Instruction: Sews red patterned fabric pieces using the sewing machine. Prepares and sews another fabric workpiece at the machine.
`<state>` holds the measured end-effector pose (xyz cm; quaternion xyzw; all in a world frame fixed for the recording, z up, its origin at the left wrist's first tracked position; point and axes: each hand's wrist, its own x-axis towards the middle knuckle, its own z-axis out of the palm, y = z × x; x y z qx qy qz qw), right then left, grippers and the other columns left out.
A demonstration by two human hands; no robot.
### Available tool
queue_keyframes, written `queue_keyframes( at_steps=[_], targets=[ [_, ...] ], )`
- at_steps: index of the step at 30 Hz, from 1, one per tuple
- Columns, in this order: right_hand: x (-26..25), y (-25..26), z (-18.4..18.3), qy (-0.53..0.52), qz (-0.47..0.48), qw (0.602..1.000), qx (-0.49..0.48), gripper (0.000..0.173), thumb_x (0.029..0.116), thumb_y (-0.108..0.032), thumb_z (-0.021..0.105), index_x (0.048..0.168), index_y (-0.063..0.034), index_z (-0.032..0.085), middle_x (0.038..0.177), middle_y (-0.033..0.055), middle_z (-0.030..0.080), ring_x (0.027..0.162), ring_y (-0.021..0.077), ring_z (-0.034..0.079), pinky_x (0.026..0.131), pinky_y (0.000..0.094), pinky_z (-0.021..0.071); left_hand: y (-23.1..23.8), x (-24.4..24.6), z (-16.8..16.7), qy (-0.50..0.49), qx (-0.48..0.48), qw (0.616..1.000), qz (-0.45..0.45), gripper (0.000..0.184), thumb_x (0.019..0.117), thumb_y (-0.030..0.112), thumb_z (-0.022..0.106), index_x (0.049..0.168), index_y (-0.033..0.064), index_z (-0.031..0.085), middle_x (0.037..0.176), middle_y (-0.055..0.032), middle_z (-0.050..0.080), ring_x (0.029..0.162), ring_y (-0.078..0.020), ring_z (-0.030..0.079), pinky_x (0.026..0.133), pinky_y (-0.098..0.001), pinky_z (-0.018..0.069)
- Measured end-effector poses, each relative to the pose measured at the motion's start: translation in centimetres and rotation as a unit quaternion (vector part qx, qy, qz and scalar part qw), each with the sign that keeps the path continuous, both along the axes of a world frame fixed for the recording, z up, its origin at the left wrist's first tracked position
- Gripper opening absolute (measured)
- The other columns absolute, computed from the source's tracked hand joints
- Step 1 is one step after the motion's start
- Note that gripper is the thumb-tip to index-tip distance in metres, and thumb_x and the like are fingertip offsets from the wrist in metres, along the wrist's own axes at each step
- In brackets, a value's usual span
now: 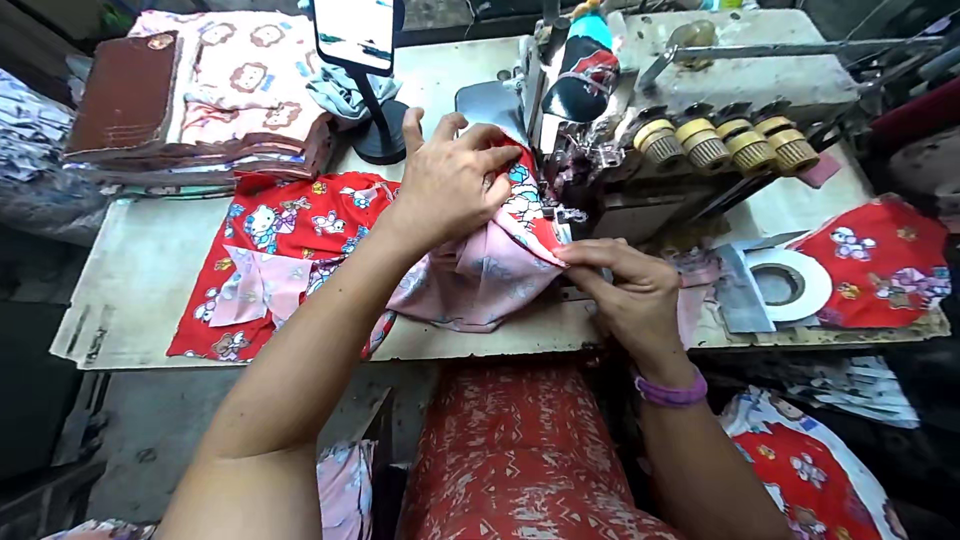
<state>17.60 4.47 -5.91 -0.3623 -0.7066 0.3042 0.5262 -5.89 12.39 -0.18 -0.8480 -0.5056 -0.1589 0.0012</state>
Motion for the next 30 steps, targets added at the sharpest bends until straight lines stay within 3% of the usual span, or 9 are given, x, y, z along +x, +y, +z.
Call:
queue_keyframes(
  at_steps=[5,8,10,13,15,18,23,26,30],
  targets=[
    [0.0,1.2,0.8,-0.033,0.015,0.999,-0.014,0.012,0.0915,-0.006,0.071,0.1,-0.0068,0.079,0.107,-0.0002,0.076,0.102,0.0048,0.068,0.094,0.0295,0.0509,3.5,-1.7,1.2,-0.024,-0.087,0.995,0.053,0.039,0.1063,0.035,0.044,0.13,0.0205,0.072,0.142,-0.0159,0.059,0.135,-0.0451,0.047,0.108,-0.0771,0.0154],
    [-0.1,1.9,1.3,-0.024,0.042,0.998,-0.05,0.012,0.091,-0.004,0.072,0.102,-0.0052,0.077,0.11,0.0001,0.074,0.102,0.0033,0.068,0.091,0.0223,0.056,5.7,-3.4,1.2,-0.111,-0.076,0.989,0.062,0.029,0.0964,0.034,0.068,0.11,0.0116,0.079,0.119,-0.0233,0.063,0.121,-0.044,0.053,0.102,-0.0686,0.027],
    [-0.2,1.8,1.3,-0.001,0.051,0.997,-0.06,0.012,0.0907,-0.002,0.071,0.101,-0.004,0.076,0.111,0.0007,0.073,0.102,0.0028,0.068,0.089,0.0195,0.0567,5.2,-3.9,1.0,-0.173,-0.056,0.982,0.052,0.027,0.0908,0.029,0.075,0.102,0.0053,0.078,0.112,-0.0226,0.063,0.116,-0.0405,0.055,0.101,-0.0654,0.031],
    [-0.3,1.9,0.9,0.028,0.058,0.996,-0.066,0.013,0.0909,-0.001,0.07,0.102,-0.0039,0.075,0.111,0.0,0.072,0.098,0.0018,0.068,0.084,0.0181,0.0577,2.1,-3.1,1.7,-0.228,0.0,0.973,-0.025,0.026,0.0922,0.023,0.072,0.108,0.0021,0.075,0.114,-0.0204,0.066,0.115,-0.0369,0.057,0.101,-0.0621,0.0358],
    [-0.3,1.9,0.9,0.028,0.056,0.996,-0.067,0.012,0.0916,-0.003,0.07,0.102,-0.0046,0.075,0.11,-0.0006,0.072,0.097,0.0013,0.068,0.083,0.0178,0.0575,-0.4,-1.6,1.9,-0.205,0.03,0.968,-0.144,0.018,0.0914,0.018,0.069,0.102,0.0054,0.077,0.108,-0.015,0.071,0.112,-0.0322,0.06,0.099,-0.0581,0.0357],
    [-0.4,1.8,0.9,0.027,0.051,0.996,-0.069,0.012,0.0915,-0.003,0.071,0.103,-0.0044,0.075,0.109,-0.0012,0.072,0.093,0.0,0.067,0.081,0.0169,0.0571,-2.0,0.6,0.6,-0.111,0.02,0.962,-0.248,0.024,0.0914,0.018,0.064,0.11,0.013,0.078,0.106,-0.0056,0.074,0.107,-0.0277,0.065,0.101,-0.0619,0.0331],
    [-0.4,1.7,0.8,0.042,0.047,0.994,-0.086,0.012,0.0906,0.0,0.07,0.101,-0.003,0.075,0.109,-0.0003,0.072,0.091,-0.0008,0.067,0.08,0.0161,0.0568,-1.5,1.3,0.8,-0.076,-0.002,0.964,-0.254,0.018,0.0913,0.021,0.069,0.104,0.0141,0.079,0.082,-0.005,0.067,0.085,-0.0248,0.062,0.094,-0.0565,0.034],
    [-0.4,1.7,1.0,0.045,0.051,0.993,-0.098,0.011,0.0911,-0.002,0.071,0.101,-0.0041,0.075,0.11,-0.0015,0.072,0.091,-0.0015,0.067,0.079,0.0155,0.0568,-1.4,1.2,1.9,-0.086,-0.037,0.963,-0.254,0.014,0.0931,0.023,0.069,0.096,0.0138,0.079,0.083,-0.0042,0.068,0.089,-0.0231,0.063,0.096,-0.0565,0.0332],
    [-0.5,1.6,1.0,0.043,0.048,0.993,-0.095,0.011,0.0907,-0.001,0.071,0.101,-0.0027,0.075,0.11,-0.0006,0.072,0.091,-0.0023,0.067,0.08,0.0148,0.0562,-1.7,1.5,3.2,-0.11,-0.103,0.957,-0.246,0.012,0.0934,0.017,0.067,0.097,0.0087,0.076,0.087,-0.0052,0.07,0.093,-0.0216,0.064,0.1,-0.0577,0.0317]
  ],
)
